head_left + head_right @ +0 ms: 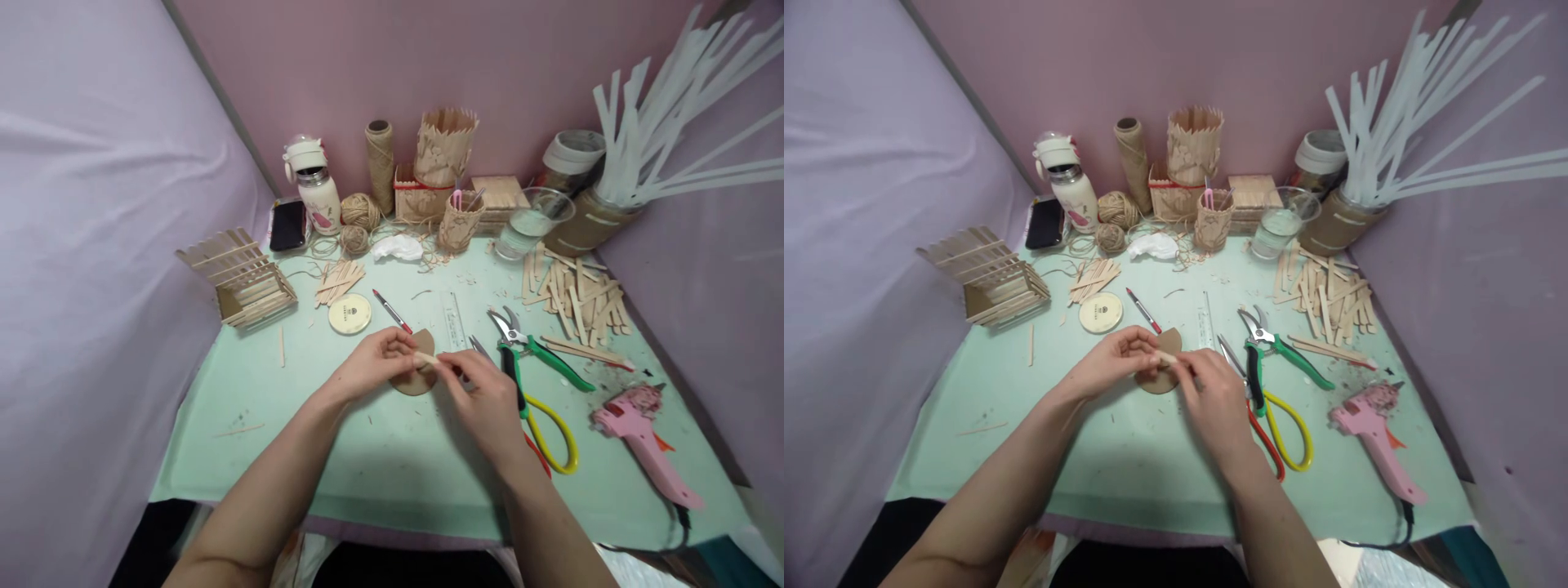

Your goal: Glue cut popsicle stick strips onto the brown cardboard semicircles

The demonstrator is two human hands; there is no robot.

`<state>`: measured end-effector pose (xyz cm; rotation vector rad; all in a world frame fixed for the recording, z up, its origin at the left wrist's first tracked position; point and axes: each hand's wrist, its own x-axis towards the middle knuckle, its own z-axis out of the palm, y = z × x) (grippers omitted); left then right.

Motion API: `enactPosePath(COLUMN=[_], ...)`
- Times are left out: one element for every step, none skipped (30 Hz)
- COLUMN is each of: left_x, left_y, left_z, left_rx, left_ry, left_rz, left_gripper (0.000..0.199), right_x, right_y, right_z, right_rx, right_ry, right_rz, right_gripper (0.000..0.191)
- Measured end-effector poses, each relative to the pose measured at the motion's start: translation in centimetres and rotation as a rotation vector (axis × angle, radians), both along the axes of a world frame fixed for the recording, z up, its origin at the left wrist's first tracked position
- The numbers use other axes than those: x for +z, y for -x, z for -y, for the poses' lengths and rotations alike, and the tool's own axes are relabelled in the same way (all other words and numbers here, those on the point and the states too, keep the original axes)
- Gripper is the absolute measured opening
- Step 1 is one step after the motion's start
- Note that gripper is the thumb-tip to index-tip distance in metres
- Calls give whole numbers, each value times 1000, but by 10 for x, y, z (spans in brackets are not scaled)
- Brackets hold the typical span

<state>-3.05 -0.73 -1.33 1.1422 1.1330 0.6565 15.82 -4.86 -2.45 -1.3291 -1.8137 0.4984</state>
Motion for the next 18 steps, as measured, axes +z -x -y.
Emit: enactPosePath(left_x=[0, 0, -1, -2, -4, -6, -8, -10, -12, -14, -14, -14, -14, -13, -12, -11, -11, -11], left_y=[2, 3, 5, 6, 5, 4, 2, 0, -3, -6, -8, -11, -12, -14, -15, -17, -19, -21], left_z=[-1, -2, -2, -1, -1, 1, 2, 4, 6, 7, 8, 9, 10, 11, 12, 13, 15, 17], left_rx=[36, 63, 68, 52, 19, -20, -50, -68, -72, -63, -48, -26, -2, 23, 50, 76, 102, 128], left_ry=[-106, -217, -315, -387, -429, -452, -463, -471, -479, -483, -483, -478, -463, -438, -406, -371, -335, -301], left_rz=[-126, -271, -416, -544, -646, -717, -767, -801, -821, -825, -814, -784, -734, -670, -596, -520, -442, -367], left_gripper=[32, 32, 33, 35, 38, 42, 45, 46, 46, 44, 42, 39, 38, 38, 40, 43, 46, 49], right_x=[-2, -4, -6, -7, -9, -10, -11, -11, -12, -12, -13, -13, -13, -12, -12, -12, -12, -13], right_y=[-2, -4, -5, -7, -7, -7, -6, -4, -2, 0, 2, 3, 5, 6, 7, 8, 9, 10], right_z=[-1, -2, -4, -4, -5, -5, -5, -5, -4, -4, -3, -2, -2, -1, -1, 0, 0, 1], right_rx=[-79, -146, -193, -219, -227, -224, -215, -204, -193, -183, -173, -165, -158, -153, -152, -156, -164, -176], right_ry=[11, 23, 35, 47, 62, 79, 94, 107, 117, 125, 128, 128, 124, 112, 91, 60, 22, -22], right_rz=[-8, -13, -14, -16, -21, -26, -32, -39, -47, -56, -63, -70, -75, -81, -89, -99, -111, -120], right_gripper=[13, 14, 15, 16, 17, 18, 19, 19, 19, 19, 18, 18, 17, 16, 15, 13, 12, 10])
